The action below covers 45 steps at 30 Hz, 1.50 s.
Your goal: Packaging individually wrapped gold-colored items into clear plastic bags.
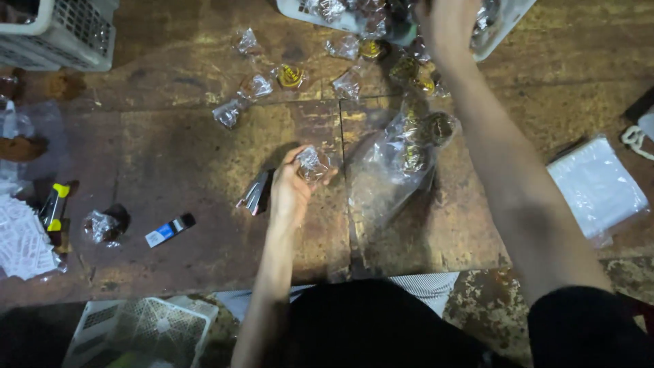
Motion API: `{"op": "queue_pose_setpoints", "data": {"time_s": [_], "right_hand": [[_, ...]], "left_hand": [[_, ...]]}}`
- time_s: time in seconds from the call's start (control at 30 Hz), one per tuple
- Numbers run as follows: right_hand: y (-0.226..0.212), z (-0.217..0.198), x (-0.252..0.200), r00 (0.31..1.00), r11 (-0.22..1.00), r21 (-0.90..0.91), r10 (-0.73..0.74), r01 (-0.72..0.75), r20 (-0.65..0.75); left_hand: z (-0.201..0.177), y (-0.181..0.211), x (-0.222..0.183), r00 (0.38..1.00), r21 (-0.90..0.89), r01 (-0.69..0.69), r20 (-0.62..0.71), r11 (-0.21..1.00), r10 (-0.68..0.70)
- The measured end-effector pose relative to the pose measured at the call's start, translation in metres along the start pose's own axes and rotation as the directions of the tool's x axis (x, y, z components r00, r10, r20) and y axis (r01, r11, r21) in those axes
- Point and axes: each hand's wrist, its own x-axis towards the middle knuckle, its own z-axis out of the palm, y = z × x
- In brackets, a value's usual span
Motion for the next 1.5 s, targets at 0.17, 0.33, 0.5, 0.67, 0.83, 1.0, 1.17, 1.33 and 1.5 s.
{"op": "queue_pose_setpoints", "data": {"time_s": [0.17,0.33,0.5,0.67,0.83,1.0,1.17,1.33,1.5], "right_hand": [[-0.103,-0.118,-0.044,0.952,0.531,0.792,0.111,-0.301,0.287],[-0.206,-0.179,-0.139,0.771,0.293,0.714,0.218,-0.636,0.598],[-0.237,-0.228,-0.179,0.862,0.524,0.687,0.361,-0.504,0.357],[-0.244,-0.219,-0.251,0.918,0.888,0.284,0.283,-0.360,0.279],[-0.226,-0.200,-0.245,0.962,0.918,0.288,0.264,-0.274,0.075],[-0.209,-0.196,-0.241,0.968,0.869,0.430,0.246,-0.244,0.052],[-0.212,-0.209,-0.231,0.982,0.875,0.447,0.156,-0.188,0.108],[-0.218,-0.210,-0.233,0.981,0.889,0.419,0.141,-0.186,0.137],[-0.219,-0.212,-0.231,0.974,0.861,0.462,0.151,-0.212,0.167]], "left_hand": [[0.023,0.017,-0.010,0.995,-0.127,0.054,-0.080,0.990,-0.064],[0.042,-0.001,-0.016,0.999,0.087,0.011,0.049,0.996,-0.016],[0.046,0.021,-0.035,0.992,0.498,-0.121,0.102,0.859,0.081],[0.026,0.023,-0.044,0.983,0.998,0.012,-0.022,0.059,0.181],[0.005,0.027,-0.054,0.931,0.989,-0.146,0.142,-0.014,0.337],[0.029,0.024,-0.093,0.951,0.954,-0.223,0.167,0.201,0.260],[0.072,-0.010,-0.097,0.772,0.779,-0.600,0.505,0.183,0.387],[0.053,-0.091,-0.053,0.769,0.757,-0.611,0.497,0.234,0.402],[0.099,-0.052,-0.024,0.955,0.862,-0.276,0.199,0.425,0.218]]}}
